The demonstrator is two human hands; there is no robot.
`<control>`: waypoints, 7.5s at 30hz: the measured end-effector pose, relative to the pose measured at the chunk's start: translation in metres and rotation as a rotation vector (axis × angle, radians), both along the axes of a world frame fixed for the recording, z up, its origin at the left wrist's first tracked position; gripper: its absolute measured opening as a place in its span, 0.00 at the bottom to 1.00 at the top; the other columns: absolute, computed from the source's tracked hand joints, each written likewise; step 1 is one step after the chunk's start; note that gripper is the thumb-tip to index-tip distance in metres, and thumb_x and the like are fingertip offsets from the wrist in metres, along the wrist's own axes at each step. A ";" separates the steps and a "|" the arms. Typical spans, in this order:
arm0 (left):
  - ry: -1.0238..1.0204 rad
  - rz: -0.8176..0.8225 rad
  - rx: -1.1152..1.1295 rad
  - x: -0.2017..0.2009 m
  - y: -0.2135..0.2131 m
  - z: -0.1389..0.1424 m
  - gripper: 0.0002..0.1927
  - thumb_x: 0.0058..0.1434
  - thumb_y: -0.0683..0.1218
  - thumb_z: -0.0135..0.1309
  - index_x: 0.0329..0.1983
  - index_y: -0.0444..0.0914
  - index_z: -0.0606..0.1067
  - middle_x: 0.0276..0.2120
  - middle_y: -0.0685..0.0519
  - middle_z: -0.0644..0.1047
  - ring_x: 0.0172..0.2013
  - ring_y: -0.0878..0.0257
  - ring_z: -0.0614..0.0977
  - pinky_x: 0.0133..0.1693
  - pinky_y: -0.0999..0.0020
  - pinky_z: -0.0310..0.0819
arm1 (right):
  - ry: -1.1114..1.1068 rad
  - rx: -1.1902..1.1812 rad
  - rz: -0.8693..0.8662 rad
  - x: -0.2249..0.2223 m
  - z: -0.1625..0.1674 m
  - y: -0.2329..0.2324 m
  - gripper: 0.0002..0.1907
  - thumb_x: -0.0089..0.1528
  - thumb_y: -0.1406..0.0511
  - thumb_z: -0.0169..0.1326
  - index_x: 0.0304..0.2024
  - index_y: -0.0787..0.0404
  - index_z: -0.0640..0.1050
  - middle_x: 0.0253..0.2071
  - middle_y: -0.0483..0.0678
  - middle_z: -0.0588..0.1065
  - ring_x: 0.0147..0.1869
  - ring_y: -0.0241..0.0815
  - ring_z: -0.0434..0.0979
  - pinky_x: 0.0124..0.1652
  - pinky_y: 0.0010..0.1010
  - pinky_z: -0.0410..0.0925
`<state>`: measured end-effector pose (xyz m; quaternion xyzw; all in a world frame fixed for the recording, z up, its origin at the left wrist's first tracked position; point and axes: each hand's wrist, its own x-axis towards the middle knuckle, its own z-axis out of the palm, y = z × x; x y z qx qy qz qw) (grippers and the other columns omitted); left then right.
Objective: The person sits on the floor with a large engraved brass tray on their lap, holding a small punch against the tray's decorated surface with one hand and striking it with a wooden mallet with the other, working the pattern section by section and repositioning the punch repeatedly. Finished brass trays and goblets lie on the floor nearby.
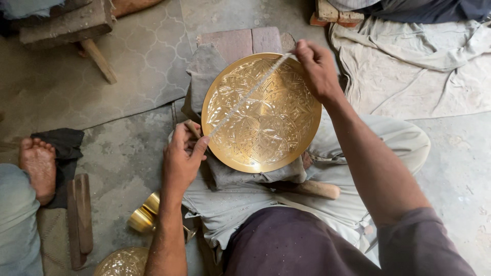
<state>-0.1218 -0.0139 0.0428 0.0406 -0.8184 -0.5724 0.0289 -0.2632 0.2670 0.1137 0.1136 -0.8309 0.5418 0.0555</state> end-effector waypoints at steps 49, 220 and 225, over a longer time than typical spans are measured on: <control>0.361 -0.265 -0.231 -0.126 0.118 -0.017 0.13 0.71 0.44 0.59 0.55 0.37 0.72 0.39 0.52 0.82 0.39 0.65 0.87 0.39 0.70 0.84 | -1.202 1.309 0.203 0.136 -0.094 0.155 0.20 0.64 0.52 0.57 0.49 0.58 0.71 0.42 0.49 0.81 0.45 0.46 0.85 0.45 0.41 0.77; -0.251 -1.028 -0.448 -0.069 0.112 -0.053 0.15 0.66 0.43 0.47 0.54 0.47 0.76 0.29 0.49 0.80 0.33 0.54 0.85 0.34 0.57 0.78 | -0.673 0.599 -0.269 0.238 -0.138 0.102 0.26 0.57 0.70 0.59 0.58 0.62 0.70 0.49 0.60 0.78 0.50 0.60 0.80 0.50 0.47 0.72; -0.113 -1.027 -0.540 -0.060 0.112 -0.054 0.12 0.66 0.43 0.47 0.50 0.43 0.77 0.30 0.48 0.78 0.32 0.53 0.84 0.34 0.55 0.77 | -0.625 0.240 -0.384 0.249 -0.153 0.090 0.26 0.59 0.67 0.58 0.58 0.63 0.66 0.51 0.62 0.76 0.52 0.58 0.79 0.50 0.43 0.74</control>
